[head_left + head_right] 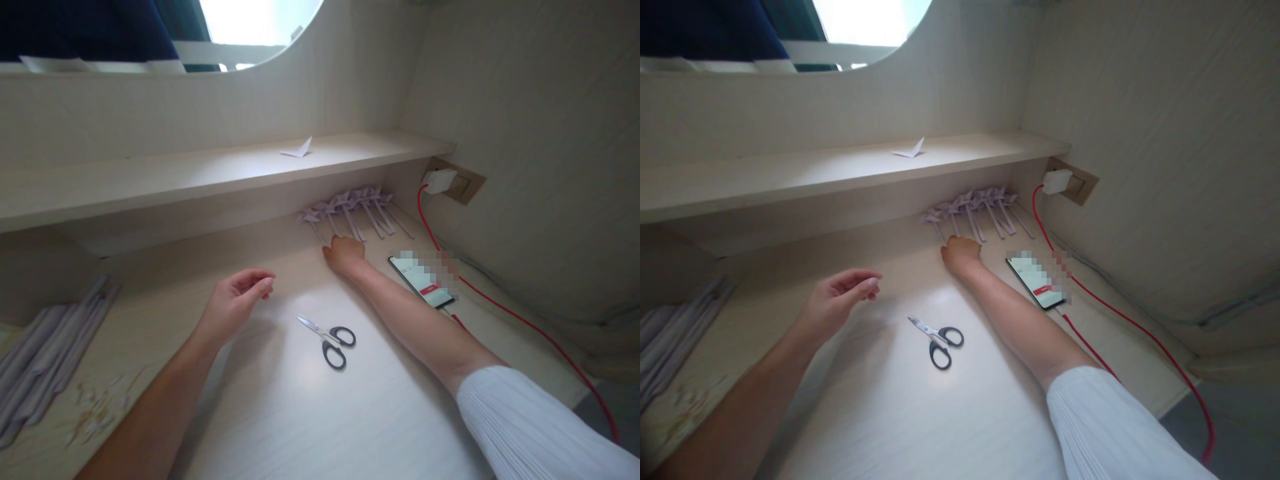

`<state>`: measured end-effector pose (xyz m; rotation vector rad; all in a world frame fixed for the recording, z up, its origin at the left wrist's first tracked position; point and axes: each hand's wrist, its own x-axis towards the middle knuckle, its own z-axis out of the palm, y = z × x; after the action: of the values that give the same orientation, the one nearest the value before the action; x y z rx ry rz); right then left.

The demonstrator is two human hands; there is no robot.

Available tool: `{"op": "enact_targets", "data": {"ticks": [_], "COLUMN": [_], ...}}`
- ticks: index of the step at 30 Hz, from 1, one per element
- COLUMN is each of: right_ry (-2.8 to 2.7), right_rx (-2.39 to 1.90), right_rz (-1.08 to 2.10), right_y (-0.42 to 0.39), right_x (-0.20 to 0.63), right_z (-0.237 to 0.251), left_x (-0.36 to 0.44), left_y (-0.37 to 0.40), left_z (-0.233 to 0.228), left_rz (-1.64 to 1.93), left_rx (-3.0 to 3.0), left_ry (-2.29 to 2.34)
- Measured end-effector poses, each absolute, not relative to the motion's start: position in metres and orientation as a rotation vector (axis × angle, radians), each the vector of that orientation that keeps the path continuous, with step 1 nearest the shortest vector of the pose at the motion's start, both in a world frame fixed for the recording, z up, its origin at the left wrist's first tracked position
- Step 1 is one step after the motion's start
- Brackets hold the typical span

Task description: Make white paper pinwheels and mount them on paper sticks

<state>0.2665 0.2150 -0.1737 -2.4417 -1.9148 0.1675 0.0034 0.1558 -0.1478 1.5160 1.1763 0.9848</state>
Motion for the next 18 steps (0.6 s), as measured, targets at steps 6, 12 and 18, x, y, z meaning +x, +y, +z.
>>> {"op": "enact_targets", "data": {"ticks": [6,12,18], "right_ry": [-1.972,-2.172,-2.266], "right_rx": [-2.340,-2.159,-2.073], "right_rz": [0.246,0.409,0.543], "right_y": [0.178,0.108,0.049], "right_x": [0.260,0.249,0.246], "right_z": [-0.153,-0.135,-0.137], "left_x": [-0.007,-0.034,-0.062], "left_y": [0.150,0.135,0.109], "left_z": [-0.141,-0.128,-0.120], "left_rz": [0.997,1.055,1.137], "left_rx": [1.519,1.527,1.511], "left_ry": [1.225,1.326,1.412]}}
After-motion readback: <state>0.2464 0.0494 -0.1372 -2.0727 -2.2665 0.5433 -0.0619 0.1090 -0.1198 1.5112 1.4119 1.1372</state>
